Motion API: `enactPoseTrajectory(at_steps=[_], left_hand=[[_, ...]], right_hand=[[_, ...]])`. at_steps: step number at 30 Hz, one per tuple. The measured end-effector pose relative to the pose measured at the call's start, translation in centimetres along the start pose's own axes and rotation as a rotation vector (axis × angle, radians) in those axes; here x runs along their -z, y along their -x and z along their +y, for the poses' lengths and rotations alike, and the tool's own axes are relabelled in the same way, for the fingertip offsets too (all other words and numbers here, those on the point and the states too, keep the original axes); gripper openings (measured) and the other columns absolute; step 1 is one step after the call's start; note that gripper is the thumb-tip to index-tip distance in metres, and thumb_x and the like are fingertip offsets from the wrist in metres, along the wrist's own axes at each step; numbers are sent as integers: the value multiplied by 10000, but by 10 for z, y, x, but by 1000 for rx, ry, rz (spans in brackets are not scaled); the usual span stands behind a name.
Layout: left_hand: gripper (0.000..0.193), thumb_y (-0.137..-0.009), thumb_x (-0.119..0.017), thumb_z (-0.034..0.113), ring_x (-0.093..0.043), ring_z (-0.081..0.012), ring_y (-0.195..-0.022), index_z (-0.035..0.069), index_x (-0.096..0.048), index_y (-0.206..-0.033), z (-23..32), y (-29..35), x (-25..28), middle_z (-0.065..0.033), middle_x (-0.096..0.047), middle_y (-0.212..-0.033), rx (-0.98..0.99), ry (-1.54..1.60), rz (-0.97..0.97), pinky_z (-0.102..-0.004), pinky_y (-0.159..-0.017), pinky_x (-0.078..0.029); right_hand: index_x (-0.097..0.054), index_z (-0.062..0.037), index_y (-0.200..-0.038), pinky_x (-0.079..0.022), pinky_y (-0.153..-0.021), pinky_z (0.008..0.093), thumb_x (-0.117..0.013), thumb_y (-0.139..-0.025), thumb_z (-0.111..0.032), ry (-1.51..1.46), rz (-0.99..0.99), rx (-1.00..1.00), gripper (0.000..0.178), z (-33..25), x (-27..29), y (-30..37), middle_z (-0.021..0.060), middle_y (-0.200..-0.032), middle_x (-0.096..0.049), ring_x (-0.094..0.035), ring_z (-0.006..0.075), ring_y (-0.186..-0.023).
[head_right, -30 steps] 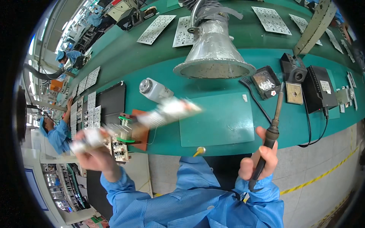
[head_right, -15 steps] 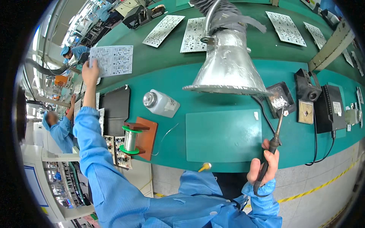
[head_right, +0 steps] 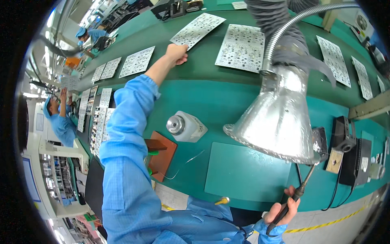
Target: Soldering components onto a printed circuit board.
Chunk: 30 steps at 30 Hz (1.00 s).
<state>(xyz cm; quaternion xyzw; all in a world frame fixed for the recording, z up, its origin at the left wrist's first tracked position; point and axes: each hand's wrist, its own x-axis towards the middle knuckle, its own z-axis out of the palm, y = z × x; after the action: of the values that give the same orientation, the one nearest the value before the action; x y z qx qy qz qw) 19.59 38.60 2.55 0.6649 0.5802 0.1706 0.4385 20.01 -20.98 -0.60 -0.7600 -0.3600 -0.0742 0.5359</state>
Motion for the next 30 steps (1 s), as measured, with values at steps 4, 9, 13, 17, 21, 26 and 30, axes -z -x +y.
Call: enactPoseTrajectory(at_steps=[4, 9, 13, 17, 21, 26, 30], left_hand=[[239, -850, -559, 146, -660, -206, -563, -50, -613, -976, 4, 1, -6, -137, -665, -789, 19, 245, 40, -316, -447, -539], [231, -859, -543, 33, -701, -308, -719, -137, -570, -1013, 28, 12, 19, -207, -650, -959, -259, 799, 163, -363, -590, -616], [256, -920, -458, -16, -606, -370, -1065, -184, -510, -1106, 48, 40, 78, -260, -560, -1154, -321, 788, -11, -387, -897, -576], [260, -952, -468, 8, -562, -314, -1145, -193, -493, -1114, 34, 108, 143, -255, -539, -1202, -424, 739, -10, -387, -1034, -494], [448, -979, -417, 22, -370, -381, -1346, -215, -300, -1341, -1, 203, 219, -326, -367, -1407, -433, 991, -107, -434, -1174, -304], [463, -987, -370, 32, -328, -357, -1382, -170, -273, -1392, -71, 332, 268, -311, -325, -1457, -680, 1018, -677, -429, -1179, -274], [561, -965, -454, 147, -451, -396, -1296, -161, -274, -1398, -106, 414, 223, -349, -342, -1435, -548, 907, -353, -459, -1094, -371]], right_hand=[[-395, -86, -1333, -434, -934, 486, -491, -953, -185, -1, -12, 36, 405, 4, 0, -1, 292, -1301, -490, -524, 355, -1110], [-393, -87, -1339, -438, -928, 487, -488, -954, -175, -1, 16, 25, 406, 2, -1, -1, 287, -1301, -492, -518, 355, -1118], [-408, -56, -1300, -436, -940, 468, -512, -944, -136, -50, 41, 43, 380, 0, -4, -1, 284, -1289, -500, -549, 327, -1041], [-425, -28, -1262, -472, -906, 448, -569, -904, -99, -80, 63, 101, 393, 6, -3, -4, 313, -1239, -534, -582, 343, -1023], [-446, -27, -1241, -474, -897, 439, -587, -892, -94, -130, 66, 103, 382, 7, -2, -4, 305, -1228, -549, -592, 326, -998], [-426, -47, -1274, -472, -904, 459, -598, -903, -173, -196, 113, 136, 428, 2, -2, -8, 296, -1232, -551, -577, 343, -1056], [-403, -90, -1317, -462, -933, 504, -592, -920, -343, -307, 197, 229, 508, -11, 3, 0, 306, -1245, -537, -538, 400, -1152]])
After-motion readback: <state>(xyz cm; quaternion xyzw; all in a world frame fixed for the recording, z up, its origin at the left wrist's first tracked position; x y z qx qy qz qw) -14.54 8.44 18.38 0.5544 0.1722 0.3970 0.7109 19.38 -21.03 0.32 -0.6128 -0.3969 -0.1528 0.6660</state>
